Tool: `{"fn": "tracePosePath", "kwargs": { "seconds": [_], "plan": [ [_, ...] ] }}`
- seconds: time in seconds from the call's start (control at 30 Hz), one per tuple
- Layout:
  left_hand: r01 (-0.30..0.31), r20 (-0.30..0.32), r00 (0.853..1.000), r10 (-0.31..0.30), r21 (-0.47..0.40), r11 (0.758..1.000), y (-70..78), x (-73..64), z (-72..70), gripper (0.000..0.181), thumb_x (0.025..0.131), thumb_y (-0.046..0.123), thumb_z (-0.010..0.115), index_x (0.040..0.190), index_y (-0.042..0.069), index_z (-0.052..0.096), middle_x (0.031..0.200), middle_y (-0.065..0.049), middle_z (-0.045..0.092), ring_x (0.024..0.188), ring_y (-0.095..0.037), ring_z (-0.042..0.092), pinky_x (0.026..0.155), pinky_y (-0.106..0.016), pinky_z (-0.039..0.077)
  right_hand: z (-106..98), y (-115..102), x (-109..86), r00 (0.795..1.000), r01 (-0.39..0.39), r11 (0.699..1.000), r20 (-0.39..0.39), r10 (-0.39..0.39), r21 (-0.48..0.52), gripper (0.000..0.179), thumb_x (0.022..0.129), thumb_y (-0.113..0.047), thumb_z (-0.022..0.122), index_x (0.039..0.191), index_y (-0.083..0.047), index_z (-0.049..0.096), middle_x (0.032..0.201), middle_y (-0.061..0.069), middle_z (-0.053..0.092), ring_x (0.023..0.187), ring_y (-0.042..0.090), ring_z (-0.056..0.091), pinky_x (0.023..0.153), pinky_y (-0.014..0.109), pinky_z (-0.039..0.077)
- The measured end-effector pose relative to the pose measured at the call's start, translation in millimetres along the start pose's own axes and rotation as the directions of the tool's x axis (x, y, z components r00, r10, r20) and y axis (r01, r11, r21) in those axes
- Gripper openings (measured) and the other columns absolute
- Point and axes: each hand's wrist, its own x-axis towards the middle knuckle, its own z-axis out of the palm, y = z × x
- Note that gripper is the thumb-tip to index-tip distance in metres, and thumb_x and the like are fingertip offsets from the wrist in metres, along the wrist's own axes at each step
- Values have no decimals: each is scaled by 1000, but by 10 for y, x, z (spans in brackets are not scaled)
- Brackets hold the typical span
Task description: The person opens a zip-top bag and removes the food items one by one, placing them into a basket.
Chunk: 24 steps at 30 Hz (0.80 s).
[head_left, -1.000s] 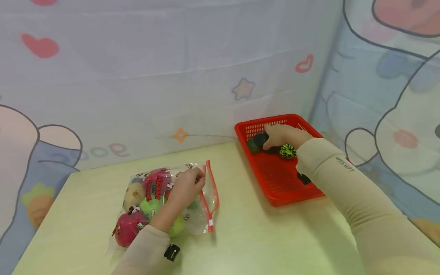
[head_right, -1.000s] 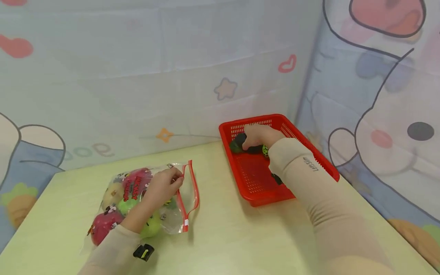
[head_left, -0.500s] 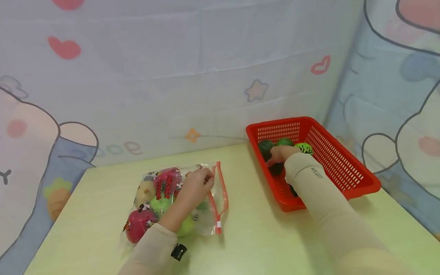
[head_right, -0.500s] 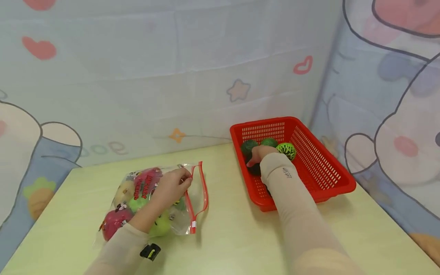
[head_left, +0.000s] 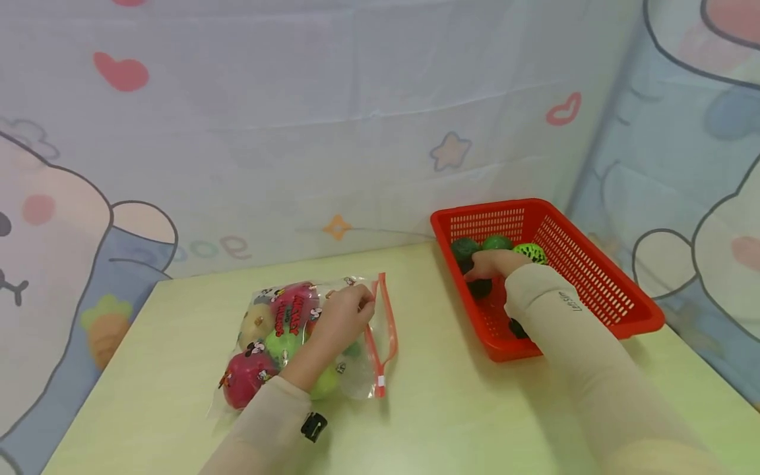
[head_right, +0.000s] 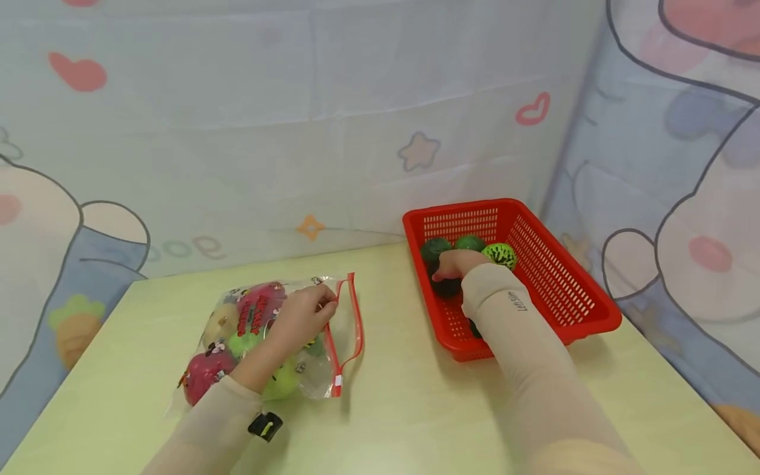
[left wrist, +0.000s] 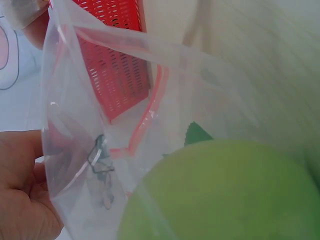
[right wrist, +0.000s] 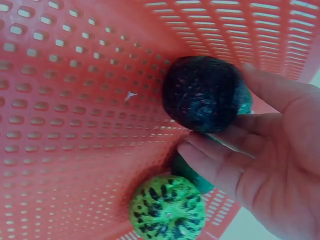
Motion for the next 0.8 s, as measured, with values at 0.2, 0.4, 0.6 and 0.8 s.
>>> {"fn": "tracePosePath", "kwargs": {
  "seconds": [0.2, 0.4, 0.6, 0.8],
  "plan": [
    [-26, 5, 1000, 26, 27, 999, 4, 55, -1, 13, 90, 12, 54, 95, 4, 63, 81, -5, 64, 60, -11, 50, 55, -21, 43, -103, -68, -68, 991, 73, 991, -102, -84, -112, 56, 92, -22, 49, 135, 11, 34, 136, 29, 41, 126, 41, 39, 107, 52, 28],
    [-19, 25, 1000, 19, 22, 1000, -6, 55, -6, 13, 90, 13, 53, 94, 4, 62, 83, -5, 64, 59, -10, 50, 55, -21, 42, -233, -290, -277, 939, 180, 967, -261, -224, -180, 46, 93, -17, 47, 131, 8, 42, 133, 25, 46, 125, 38, 41, 107, 50, 28],
    [-14, 9, 1000, 14, 27, 1000, 0, 64, -52, 14, 90, 12, 53, 95, 4, 63, 84, -6, 65, 58, -11, 50, 55, -22, 42, -381, -722, -588, 874, 316, 928, -319, -366, -199, 42, 93, -16, 48, 131, 2, 46, 134, 19, 48, 127, 34, 40, 108, 46, 29],
    [14, 32, 999, -14, 26, 1000, -7, 72, -94, 13, 90, 14, 52, 94, 5, 62, 83, -5, 64, 57, -11, 51, 55, -22, 42, -66, -1233, -783, 869, 400, 851, -156, -470, -340, 30, 93, -11, 48, 120, -1, 56, 123, 15, 56, 115, 29, 52, 99, 40, 42]
  ]
}}
